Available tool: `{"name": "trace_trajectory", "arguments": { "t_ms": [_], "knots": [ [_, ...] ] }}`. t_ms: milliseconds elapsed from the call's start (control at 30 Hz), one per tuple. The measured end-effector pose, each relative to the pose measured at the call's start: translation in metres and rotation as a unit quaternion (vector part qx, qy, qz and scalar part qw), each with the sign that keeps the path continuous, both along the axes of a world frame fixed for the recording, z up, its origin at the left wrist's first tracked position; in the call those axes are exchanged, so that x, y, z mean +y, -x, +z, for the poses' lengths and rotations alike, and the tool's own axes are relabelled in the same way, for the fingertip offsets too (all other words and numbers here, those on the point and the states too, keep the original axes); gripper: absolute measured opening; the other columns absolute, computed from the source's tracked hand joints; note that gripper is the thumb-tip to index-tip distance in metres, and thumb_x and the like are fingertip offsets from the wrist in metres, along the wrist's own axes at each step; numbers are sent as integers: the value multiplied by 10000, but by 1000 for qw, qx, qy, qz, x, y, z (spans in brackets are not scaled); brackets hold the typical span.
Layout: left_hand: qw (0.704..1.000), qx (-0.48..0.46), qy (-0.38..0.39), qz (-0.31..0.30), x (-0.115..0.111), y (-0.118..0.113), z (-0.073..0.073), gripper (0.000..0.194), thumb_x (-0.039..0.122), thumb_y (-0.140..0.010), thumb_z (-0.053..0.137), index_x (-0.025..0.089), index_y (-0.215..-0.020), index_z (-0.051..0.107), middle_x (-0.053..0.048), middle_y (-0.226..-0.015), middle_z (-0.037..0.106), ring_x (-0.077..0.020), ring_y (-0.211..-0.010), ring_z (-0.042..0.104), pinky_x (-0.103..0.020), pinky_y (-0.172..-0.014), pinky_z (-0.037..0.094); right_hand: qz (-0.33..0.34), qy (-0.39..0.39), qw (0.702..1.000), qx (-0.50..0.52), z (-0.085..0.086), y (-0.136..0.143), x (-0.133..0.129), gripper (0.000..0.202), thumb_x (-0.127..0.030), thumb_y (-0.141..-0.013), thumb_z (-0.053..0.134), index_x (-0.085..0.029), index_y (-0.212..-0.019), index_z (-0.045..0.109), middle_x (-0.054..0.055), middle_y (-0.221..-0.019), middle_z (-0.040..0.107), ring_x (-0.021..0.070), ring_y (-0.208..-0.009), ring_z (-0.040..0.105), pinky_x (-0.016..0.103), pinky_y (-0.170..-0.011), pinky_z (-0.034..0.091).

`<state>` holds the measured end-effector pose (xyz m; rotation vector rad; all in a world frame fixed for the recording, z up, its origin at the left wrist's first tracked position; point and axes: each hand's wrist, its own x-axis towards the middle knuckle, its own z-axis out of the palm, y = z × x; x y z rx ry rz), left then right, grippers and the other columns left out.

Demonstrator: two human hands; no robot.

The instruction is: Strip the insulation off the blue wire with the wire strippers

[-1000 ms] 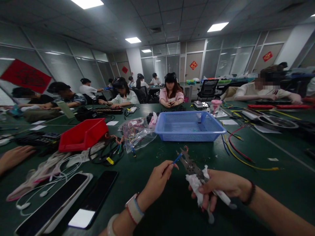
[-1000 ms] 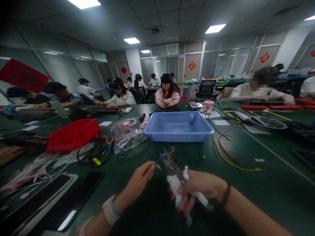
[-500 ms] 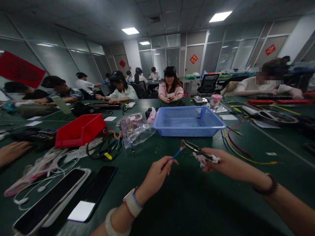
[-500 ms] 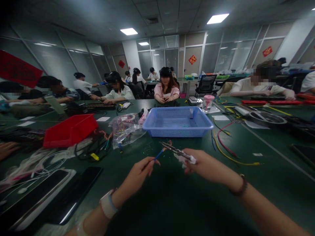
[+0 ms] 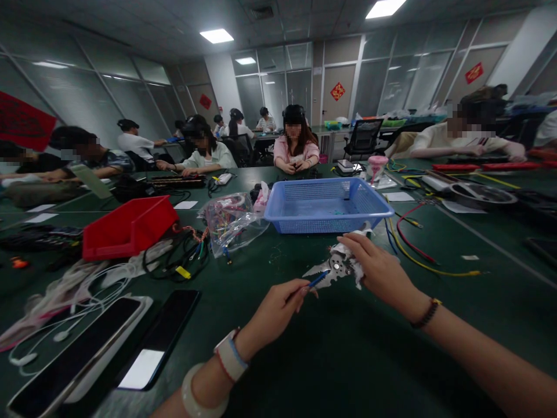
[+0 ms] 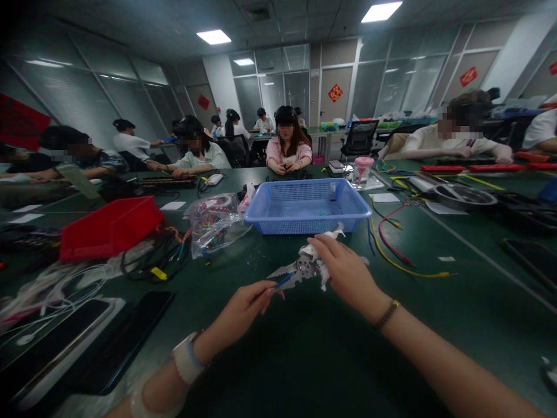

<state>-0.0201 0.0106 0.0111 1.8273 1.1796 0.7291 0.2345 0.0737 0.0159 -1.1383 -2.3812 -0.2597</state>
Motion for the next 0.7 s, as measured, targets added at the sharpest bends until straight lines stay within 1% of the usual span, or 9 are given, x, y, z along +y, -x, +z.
{"name": "trace_trajectory", "arguments": {
  "t_ms": [200, 333, 400, 467, 600, 700],
  "knots": [
    [1000, 6, -10, -6, -1, -1, 3, 338, 350, -973, 375, 159, -1000, 654, 38, -636, 444, -112, -592, 427, -227, -587, 335, 13, -51, 998, -38, 2, 4, -1, 674, 18, -713, 442, -127, -1368, 373, 164, -1364, 478, 292, -1182, 522, 464, -986, 473],
    [1000, 14, -13, -3, 0, -1, 2, 337, 345, -969, 383, 150, -991, 656, 21, -678, 488, -113, -607, 439, -226, -584, 341, 22, -90, 993, -71, 3, 4, -1, 601, 8, -751, 403, -99, -1342, 387, 188, -1381, 462, 295, -1223, 495, 485, -1028, 426],
    [1000, 15, -17, 0, 0, 0, 1, 335, 346, -968, 387, 150, -996, 657, 12, -709, 514, -116, -625, 453, -226, -591, 348, 26, -94, 992, -81, 2, 4, -1, 568, -9, -780, 401, -96, -1341, 386, 190, -1387, 455, 295, -1239, 482, 480, -1038, 412],
    [1000, 16, -21, -1, 1, 0, -1, 332, 347, -967, 390, 158, -1010, 660, 9, -719, 522, -118, -633, 457, -227, -595, 352, 29, -86, 992, -84, 1, 4, -1, 539, -37, -798, 424, -93, -1334, 394, 188, -1363, 478, 294, -1218, 497, 469, -1028, 418],
    [1000, 11, -24, -2, 2, 2, -3, 331, 349, -965, 393, 164, -1029, 660, 18, -698, 500, -114, -616, 444, -223, -585, 348, 22, -73, 993, -89, -1, 4, -1, 486, -74, -805, 474, -85, -1289, 435, 185, -1270, 544, 284, -1087, 567, 450, -951, 466],
    [1000, 9, -28, -5, 3, 2, -4, 335, 349, -966, 385, 152, -971, 655, 26, -677, 471, -109, -606, 435, -217, -571, 336, 14, -71, 993, -96, -3, 5, -2, 456, -84, -804, 494, -84, -1259, 460, 184, -1233, 567, 277, -1031, 579, 438, -903, 476]
  ]
}}
